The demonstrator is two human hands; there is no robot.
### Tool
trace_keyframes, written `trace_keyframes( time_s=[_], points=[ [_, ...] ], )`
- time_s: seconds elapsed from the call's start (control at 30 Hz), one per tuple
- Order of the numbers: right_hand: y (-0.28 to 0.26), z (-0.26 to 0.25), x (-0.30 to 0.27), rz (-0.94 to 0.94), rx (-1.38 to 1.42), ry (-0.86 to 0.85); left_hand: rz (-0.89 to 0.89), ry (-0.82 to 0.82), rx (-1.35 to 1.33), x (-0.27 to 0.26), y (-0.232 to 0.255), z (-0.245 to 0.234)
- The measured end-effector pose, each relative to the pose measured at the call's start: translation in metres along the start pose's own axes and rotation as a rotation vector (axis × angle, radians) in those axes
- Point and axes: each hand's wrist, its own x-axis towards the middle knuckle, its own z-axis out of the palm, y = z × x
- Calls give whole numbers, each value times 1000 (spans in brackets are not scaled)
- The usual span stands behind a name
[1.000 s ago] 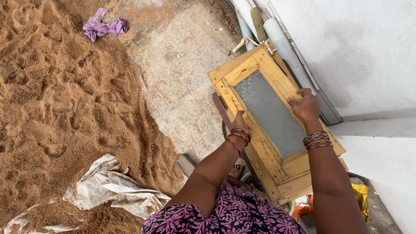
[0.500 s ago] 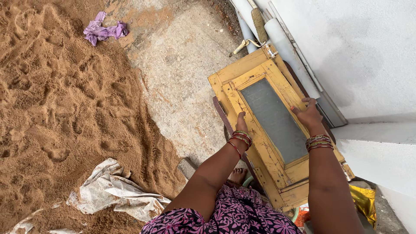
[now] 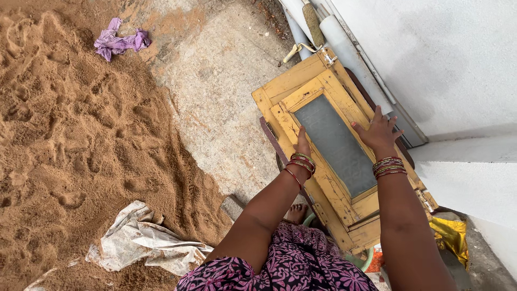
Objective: The person handles several small wooden window frames, turning them over, aligning them, and using a hammer and small dumbbells to tap and position components near a pile of sand.
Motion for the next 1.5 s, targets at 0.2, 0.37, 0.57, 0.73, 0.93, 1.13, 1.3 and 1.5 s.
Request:
trace_keyframes(
  time_s=[0.2, 0.37, 0.57, 0.73, 0.93, 1.13, 1.3, 1.5],
  points=[
    [-57, -14, -46, -404, -129, 272, 223, -424, 83, -95, 27, 22],
    [-66, -21, -92, -461, -151, 288, 316, -675, 14, -111, 2, 35],
    [-30, -29, -146, -449, -166, 398, 201, -797, -16, -135, -33, 39],
    [16, -39, -204, -369, -144, 445, 196, -951, 46, -169, -84, 36],
    [94, -43, -291, -302, -113, 562, 127, -916, 170, -215, -173, 28],
    [159, -43, -384, -251, -94, 627, 98, -1007, 267, -277, -258, -3],
    [202, -36, -458, -210, -81, 672, 28, -970, 380, -317, -321, -26],
    [268, -14, -553, -145, -66, 744, 31, -1128, 370, -320, -430, -45]
  ],
)
